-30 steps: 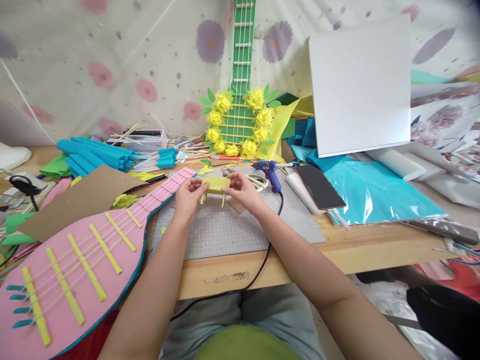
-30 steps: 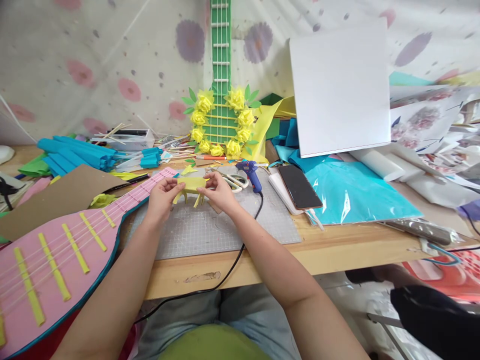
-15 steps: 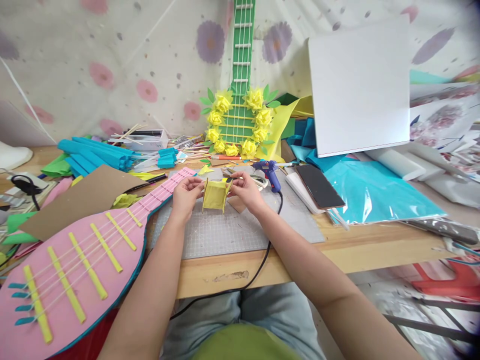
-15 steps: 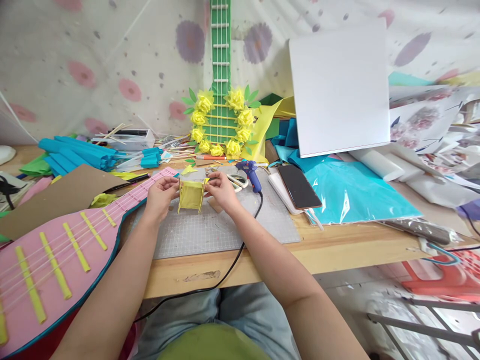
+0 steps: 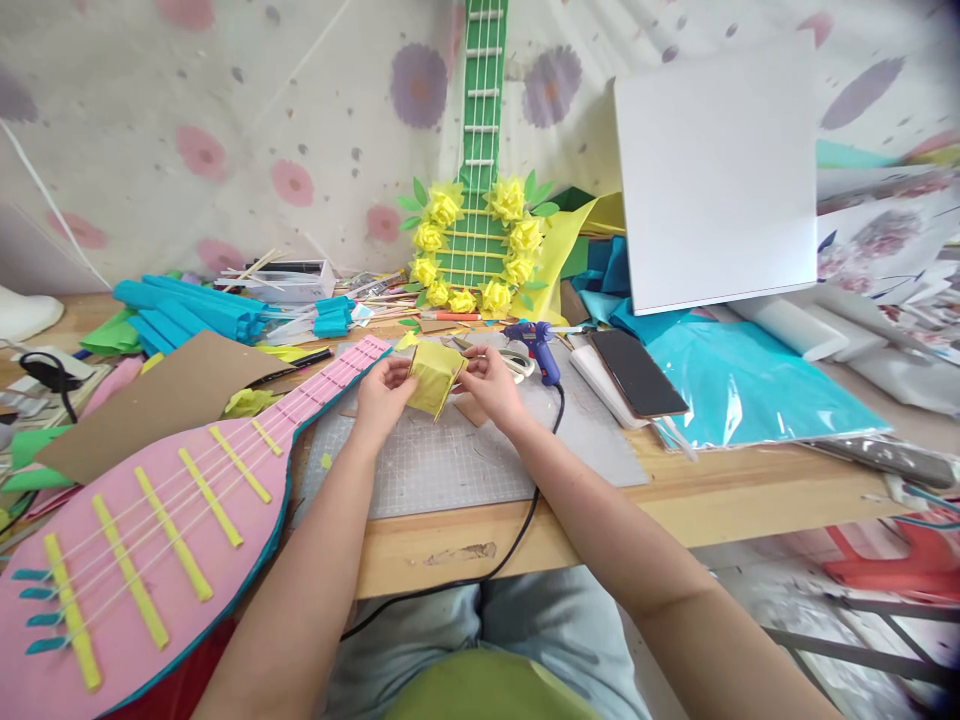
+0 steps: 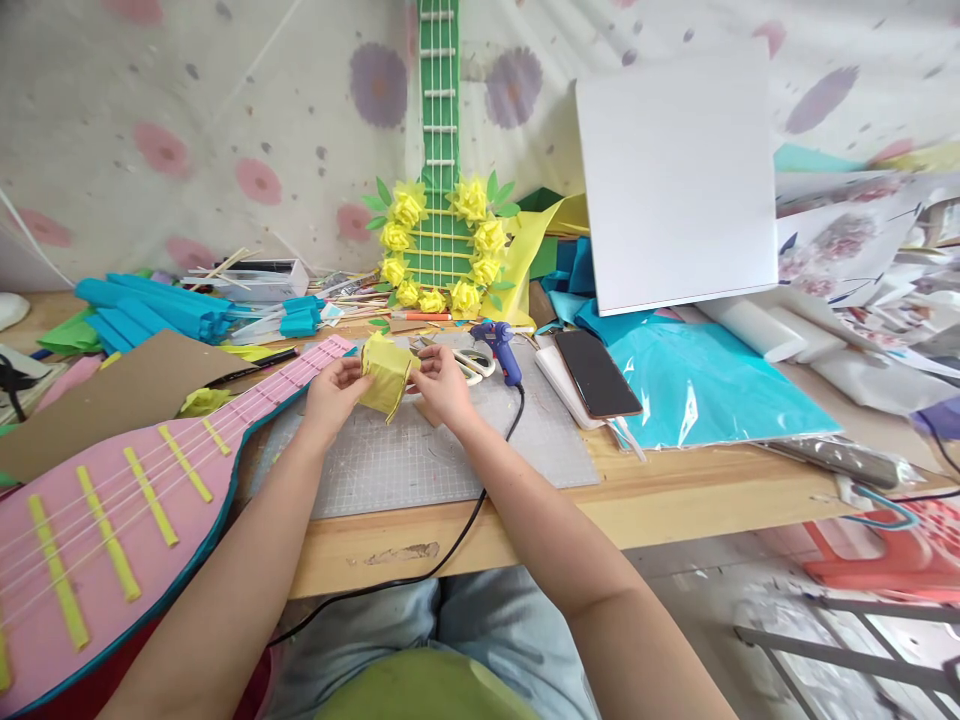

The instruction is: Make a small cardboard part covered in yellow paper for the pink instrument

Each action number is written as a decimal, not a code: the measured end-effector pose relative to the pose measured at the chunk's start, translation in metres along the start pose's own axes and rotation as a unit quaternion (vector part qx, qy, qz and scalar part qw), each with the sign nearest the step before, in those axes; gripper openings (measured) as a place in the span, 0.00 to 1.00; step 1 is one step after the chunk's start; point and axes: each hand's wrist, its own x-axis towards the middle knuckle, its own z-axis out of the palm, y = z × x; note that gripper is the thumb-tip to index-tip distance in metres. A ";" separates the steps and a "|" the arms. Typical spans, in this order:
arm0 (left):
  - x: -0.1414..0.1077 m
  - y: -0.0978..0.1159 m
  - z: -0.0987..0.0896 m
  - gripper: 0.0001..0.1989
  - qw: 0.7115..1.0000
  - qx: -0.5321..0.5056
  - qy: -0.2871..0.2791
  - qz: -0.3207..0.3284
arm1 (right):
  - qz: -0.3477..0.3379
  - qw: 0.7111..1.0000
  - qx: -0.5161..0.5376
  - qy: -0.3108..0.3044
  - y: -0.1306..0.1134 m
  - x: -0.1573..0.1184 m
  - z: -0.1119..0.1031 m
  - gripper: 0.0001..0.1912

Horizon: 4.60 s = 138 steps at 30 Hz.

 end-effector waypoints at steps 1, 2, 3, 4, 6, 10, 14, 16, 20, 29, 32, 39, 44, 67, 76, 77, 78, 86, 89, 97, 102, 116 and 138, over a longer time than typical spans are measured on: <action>-0.001 -0.002 0.000 0.11 0.998 0.046 0.018 0.025 | -0.010 1.000 -0.013 -0.006 0.000 -0.001 0.001 0.18; -0.002 -0.003 0.001 0.10 0.994 0.095 0.033 0.045 | -0.019 0.999 -0.025 -0.013 0.001 -0.002 0.001 0.18; -0.003 -0.004 0.001 0.09 0.987 0.141 0.047 0.060 | -0.028 0.999 -0.036 -0.020 0.001 -0.003 0.002 0.17; -0.004 -0.004 0.001 0.09 0.979 0.182 0.056 0.070 | -0.037 0.998 -0.047 -0.026 0.001 -0.004 0.003 0.17; -0.006 -0.003 0.000 0.10 0.964 0.242 0.072 0.083 | -0.050 0.996 -0.062 -0.037 0.001 -0.005 0.003 0.17; -0.008 -0.001 0.001 0.12 0.947 0.296 0.089 0.090 | -0.040 0.996 -0.050 -0.056 0.001 -0.005 0.003 0.17; -0.010 0.002 0.003 0.15 0.956 0.258 0.075 0.116 | -0.026 0.998 -0.037 -0.037 -0.003 -0.001 -0.004 0.19; -0.012 0.004 0.004 0.16 0.965 0.226 0.040 0.123 | -0.024 0.998 -0.040 -0.033 -0.008 0.001 -0.009 0.20; -0.014 0.005 0.006 0.18 0.976 0.191 -0.035 0.102 | -0.011 0.987 -0.069 -0.147 -0.020 0.008 -0.014 0.24; -0.003 -0.003 0.002 0.25 0.999 0.032 -0.021 0.018 | -0.047 0.976 -0.175 -0.123 -0.023 0.024 0.000 0.15; 0.000 -0.003 0.003 0.27 0.995 -0.069 0.005 -0.065 | -0.020 0.989 -0.129 -0.063 -0.018 0.029 0.001 0.14; -0.001 0.003 0.005 0.28 0.982 -0.159 -0.005 -0.101 | 0.165 0.986 0.014 -0.019 -0.024 0.027 0.007 0.15; 0.001 0.003 0.003 0.26 0.987 -0.149 -0.001 -0.062 | 0.227 0.970 0.082 -0.018 -0.034 0.025 0.008 0.13; -0.020 0.016 0.004 0.08 0.865 0.234 0.025 0.443 | -0.122 0.962 -0.236 0.066 -0.023 0.011 -0.016 0.12; -0.021 0.013 0.008 0.08 0.821 0.293 0.039 0.488 | -0.070 0.997 -0.034 0.007 -0.006 0.012 -0.003 0.13; -0.020 0.013 0.008 0.08 0.817 0.298 0.038 0.492 | -0.060 0.998 -0.015 0.003 -0.006 0.013 -0.001 0.14; -0.020 0.013 0.008 0.08 0.814 0.304 0.036 0.494 | -0.053 0.999 -0.004 -0.002 -0.007 0.013 -0.001 0.14; -0.018 0.007 0.014 0.10 0.800 0.335 0.014 0.498 | 0.006 0.998 0.062 -0.014 -0.013 0.007 0.001 0.16; -0.022 0.008 0.015 0.14 0.805 0.343 -0.017 0.484 | 0.011 0.997 0.079 -0.006 -0.013 0.008 -0.001 0.16; -0.007 0.001 0.003 0.08 0.960 0.093 0.155 0.216 | 0.000 1.000 0.005 0.005 -0.011 0.003 -0.003 0.15; 0.005 -0.002 0.003 0.14 0.993 -0.088 0.066 0.034 | -0.028 0.998 -0.057 -0.013 -0.008 0.003 0.000 0.14; 0.005 -0.012 0.008 0.13 0.992 -0.087 0.067 0.053 | -0.156 0.966 -0.207 -0.022 0.003 0.002 -0.002 0.06; 0.008 -0.016 -0.007 0.04 0.939 0.191 0.006 0.286 | -0.152 0.965 -0.206 -0.064 0.009 0.008 -0.008 0.08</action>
